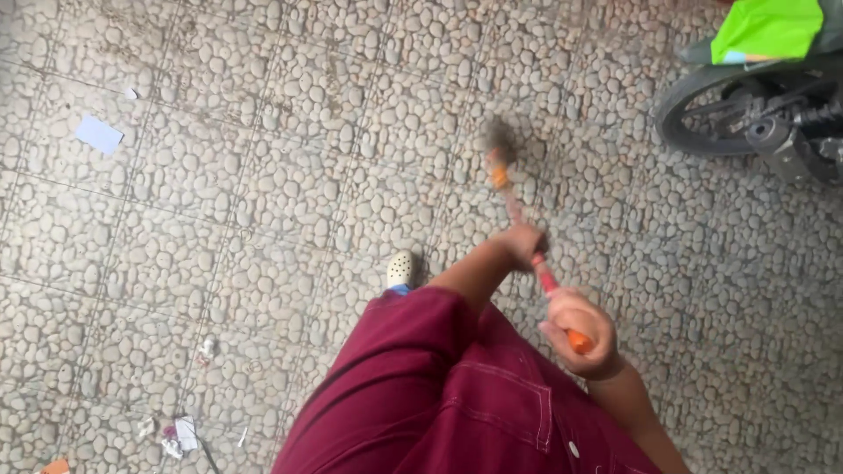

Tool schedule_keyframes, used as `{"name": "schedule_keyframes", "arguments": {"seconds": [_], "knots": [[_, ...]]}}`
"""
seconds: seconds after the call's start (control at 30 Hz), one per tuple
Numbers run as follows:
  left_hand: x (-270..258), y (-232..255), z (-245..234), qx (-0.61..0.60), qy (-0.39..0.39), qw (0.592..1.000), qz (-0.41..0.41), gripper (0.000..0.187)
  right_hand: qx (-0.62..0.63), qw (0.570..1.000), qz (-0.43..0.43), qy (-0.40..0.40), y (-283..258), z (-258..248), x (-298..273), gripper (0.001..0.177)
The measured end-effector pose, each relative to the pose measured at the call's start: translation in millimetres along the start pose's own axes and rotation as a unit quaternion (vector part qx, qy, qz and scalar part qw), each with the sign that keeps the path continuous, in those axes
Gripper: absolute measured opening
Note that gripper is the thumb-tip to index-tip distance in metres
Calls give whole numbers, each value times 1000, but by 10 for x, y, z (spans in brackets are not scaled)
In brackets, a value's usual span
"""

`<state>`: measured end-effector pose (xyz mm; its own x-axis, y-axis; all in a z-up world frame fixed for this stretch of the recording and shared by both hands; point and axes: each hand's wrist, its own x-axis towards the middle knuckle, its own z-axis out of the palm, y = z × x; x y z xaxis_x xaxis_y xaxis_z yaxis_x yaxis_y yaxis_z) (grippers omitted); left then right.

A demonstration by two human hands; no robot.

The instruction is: Sweeping debris from a pebbled floor using a broom

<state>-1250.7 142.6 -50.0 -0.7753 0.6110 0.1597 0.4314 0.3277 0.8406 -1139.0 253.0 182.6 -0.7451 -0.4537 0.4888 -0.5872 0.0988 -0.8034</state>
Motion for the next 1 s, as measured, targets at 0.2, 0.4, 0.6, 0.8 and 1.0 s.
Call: {"name": "schedule_keyframes", "arguments": {"seconds": [0.2,0.4,0.6,0.8,1.0], "knots": [[-1096,293,-649,12,-104,962,-254,43,224,968,110,-20,-84,52,457,30],[-1103,395,-1685,132,-176,935,-279,42,331,934,125,47,-14,256,864,18],[-194,236,-1992,138,5,986,-90,37,114,990,77,-7,-652,200,1503,4],[13,-919,-1799,-13,106,994,3,43,2,997,13,-81,457,783,1677,17],[-641,-664,-1797,-6,-43,949,-312,44,202,967,108,-109,756,435,2026,32]]}}
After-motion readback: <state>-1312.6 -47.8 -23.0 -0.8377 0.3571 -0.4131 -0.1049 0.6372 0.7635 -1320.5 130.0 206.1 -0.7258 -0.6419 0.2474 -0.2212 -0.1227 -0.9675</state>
